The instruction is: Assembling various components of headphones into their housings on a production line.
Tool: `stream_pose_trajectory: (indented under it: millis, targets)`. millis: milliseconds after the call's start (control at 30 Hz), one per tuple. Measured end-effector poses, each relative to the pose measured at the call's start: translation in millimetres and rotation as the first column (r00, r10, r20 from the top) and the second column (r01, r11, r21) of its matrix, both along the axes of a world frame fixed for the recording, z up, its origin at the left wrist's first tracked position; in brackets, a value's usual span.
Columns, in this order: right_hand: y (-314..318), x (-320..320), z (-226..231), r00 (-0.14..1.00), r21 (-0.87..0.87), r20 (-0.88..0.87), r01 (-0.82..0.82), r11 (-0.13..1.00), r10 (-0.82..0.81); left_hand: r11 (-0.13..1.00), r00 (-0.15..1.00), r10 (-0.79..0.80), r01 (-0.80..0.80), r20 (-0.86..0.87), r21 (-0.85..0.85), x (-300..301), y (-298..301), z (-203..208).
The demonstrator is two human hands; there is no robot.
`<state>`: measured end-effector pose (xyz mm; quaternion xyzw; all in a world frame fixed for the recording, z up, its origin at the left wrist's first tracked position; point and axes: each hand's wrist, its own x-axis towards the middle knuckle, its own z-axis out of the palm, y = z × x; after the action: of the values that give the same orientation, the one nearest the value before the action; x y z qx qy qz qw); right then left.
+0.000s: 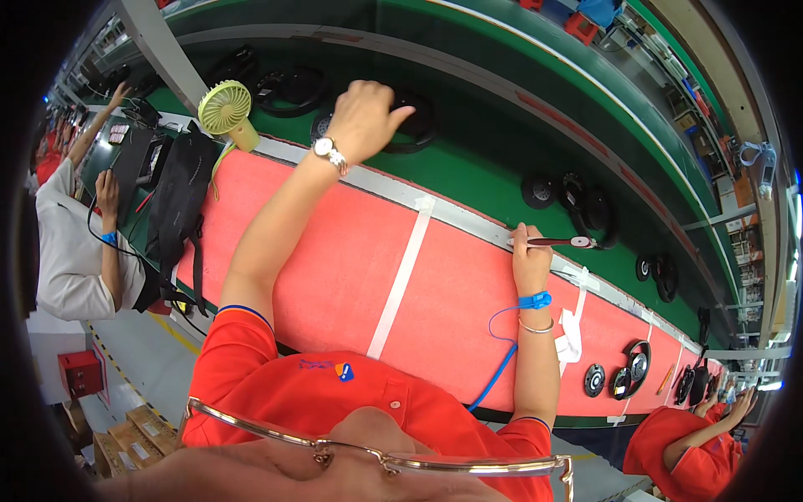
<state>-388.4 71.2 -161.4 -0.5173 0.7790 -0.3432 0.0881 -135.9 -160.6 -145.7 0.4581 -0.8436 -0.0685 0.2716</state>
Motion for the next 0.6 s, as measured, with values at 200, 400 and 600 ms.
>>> stream_pose_trajectory:
  millis: [200, 400, 600]
  targets:
    - [-3, -1, 0, 0.999, 0.01, -0.016, -0.031, 0.999, 0.032, 0.98, 0.997, 0.076, -0.075, -0.002, 0.184, 22, -48, -101]
    - [-9, 6, -1, 0.999, 0.006, -0.004, -0.048, 0.999, 0.048, 0.981, 0.971, 0.111, -0.074, -0.209, 0.178, 27, -45, -83]
    - [-15, 24, -9, 0.925, -0.202, 0.352, -0.075, 0.977, 0.144, 0.994, 0.928, 0.082, -0.049, -0.363, 0.1, 27, 13, -32]
